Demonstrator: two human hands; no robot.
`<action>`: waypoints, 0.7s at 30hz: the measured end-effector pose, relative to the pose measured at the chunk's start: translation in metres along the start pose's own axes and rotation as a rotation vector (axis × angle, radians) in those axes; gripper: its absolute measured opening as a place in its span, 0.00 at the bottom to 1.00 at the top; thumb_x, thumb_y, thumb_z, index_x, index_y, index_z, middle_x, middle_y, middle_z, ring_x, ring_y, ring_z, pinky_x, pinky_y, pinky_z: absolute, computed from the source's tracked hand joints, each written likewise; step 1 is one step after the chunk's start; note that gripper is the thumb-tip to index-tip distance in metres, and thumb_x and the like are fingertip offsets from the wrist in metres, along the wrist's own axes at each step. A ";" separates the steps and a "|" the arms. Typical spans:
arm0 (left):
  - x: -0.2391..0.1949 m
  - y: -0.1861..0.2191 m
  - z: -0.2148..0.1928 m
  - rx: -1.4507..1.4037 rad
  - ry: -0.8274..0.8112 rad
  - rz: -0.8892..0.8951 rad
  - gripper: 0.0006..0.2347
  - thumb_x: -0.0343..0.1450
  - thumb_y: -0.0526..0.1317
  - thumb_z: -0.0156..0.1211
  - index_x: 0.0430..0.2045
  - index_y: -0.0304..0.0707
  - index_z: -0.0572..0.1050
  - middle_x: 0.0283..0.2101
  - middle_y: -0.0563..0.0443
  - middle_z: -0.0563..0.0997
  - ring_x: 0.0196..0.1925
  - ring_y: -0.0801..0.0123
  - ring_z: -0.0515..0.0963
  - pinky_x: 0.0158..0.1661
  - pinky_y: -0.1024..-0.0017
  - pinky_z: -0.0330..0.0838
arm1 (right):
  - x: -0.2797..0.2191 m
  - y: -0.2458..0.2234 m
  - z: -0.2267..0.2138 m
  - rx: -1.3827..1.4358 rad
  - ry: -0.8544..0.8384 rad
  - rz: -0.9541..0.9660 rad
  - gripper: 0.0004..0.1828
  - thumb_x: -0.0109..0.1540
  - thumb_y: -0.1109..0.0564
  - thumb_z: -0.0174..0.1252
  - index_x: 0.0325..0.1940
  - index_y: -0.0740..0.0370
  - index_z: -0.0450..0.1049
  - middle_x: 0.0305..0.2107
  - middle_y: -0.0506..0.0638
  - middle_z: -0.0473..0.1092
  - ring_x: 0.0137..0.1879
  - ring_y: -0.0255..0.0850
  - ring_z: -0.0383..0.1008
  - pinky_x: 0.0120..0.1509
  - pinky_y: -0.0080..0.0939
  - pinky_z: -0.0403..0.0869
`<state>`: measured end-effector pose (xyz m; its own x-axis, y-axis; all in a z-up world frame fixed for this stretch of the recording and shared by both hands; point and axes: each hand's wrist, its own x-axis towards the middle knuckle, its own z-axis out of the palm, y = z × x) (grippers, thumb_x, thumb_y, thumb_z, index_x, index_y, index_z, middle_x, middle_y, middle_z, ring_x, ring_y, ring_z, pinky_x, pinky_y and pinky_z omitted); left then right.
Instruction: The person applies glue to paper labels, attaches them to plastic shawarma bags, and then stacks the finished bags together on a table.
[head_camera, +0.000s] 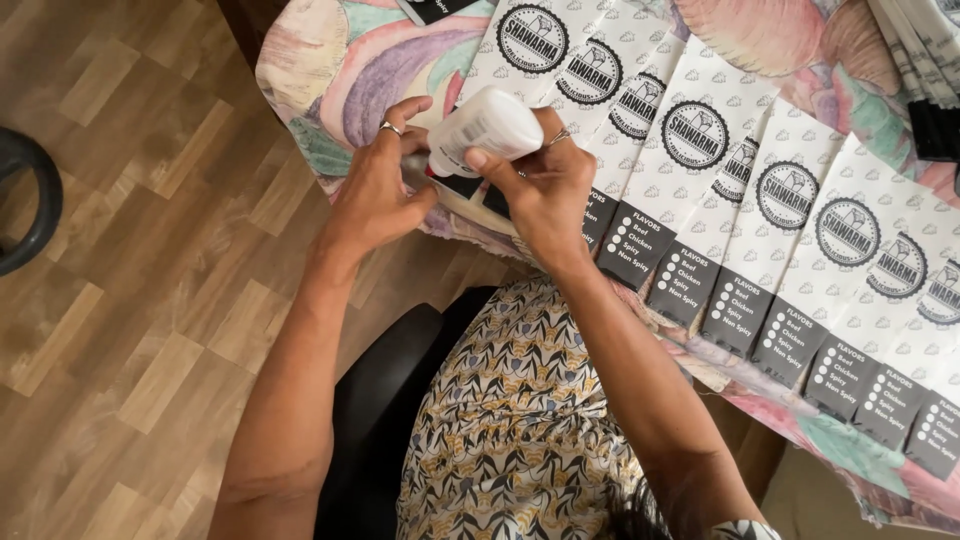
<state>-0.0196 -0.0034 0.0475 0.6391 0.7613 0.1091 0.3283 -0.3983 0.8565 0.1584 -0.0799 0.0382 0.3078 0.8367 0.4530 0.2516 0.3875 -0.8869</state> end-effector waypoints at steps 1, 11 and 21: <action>0.000 -0.003 0.001 0.000 -0.001 -0.001 0.33 0.63 0.27 0.56 0.65 0.42 0.54 0.51 0.43 0.84 0.47 0.62 0.82 0.32 0.68 0.72 | -0.003 0.000 -0.005 0.000 0.001 0.001 0.14 0.61 0.61 0.70 0.46 0.70 0.74 0.46 0.57 0.76 0.52 0.50 0.83 0.40 0.32 0.87; 0.006 0.002 0.013 -0.004 0.103 -0.038 0.29 0.63 0.24 0.61 0.60 0.31 0.59 0.49 0.51 0.86 0.27 0.70 0.76 0.27 0.76 0.71 | -0.023 0.003 -0.026 0.095 0.111 -0.079 0.13 0.60 0.61 0.70 0.44 0.68 0.74 0.38 0.49 0.72 0.45 0.39 0.75 0.44 0.35 0.80; 0.005 0.001 0.012 -0.063 0.121 0.025 0.25 0.66 0.20 0.47 0.59 0.31 0.59 0.46 0.46 0.87 0.40 0.68 0.87 0.25 0.80 0.66 | -0.030 0.001 -0.027 0.018 0.097 -0.018 0.15 0.61 0.62 0.70 0.48 0.69 0.74 0.42 0.51 0.74 0.50 0.45 0.79 0.45 0.36 0.86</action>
<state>-0.0076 -0.0068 0.0430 0.5569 0.8091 0.1877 0.2662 -0.3879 0.8824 0.1741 -0.1149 0.0260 0.3913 0.7882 0.4750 0.2418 0.4100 -0.8795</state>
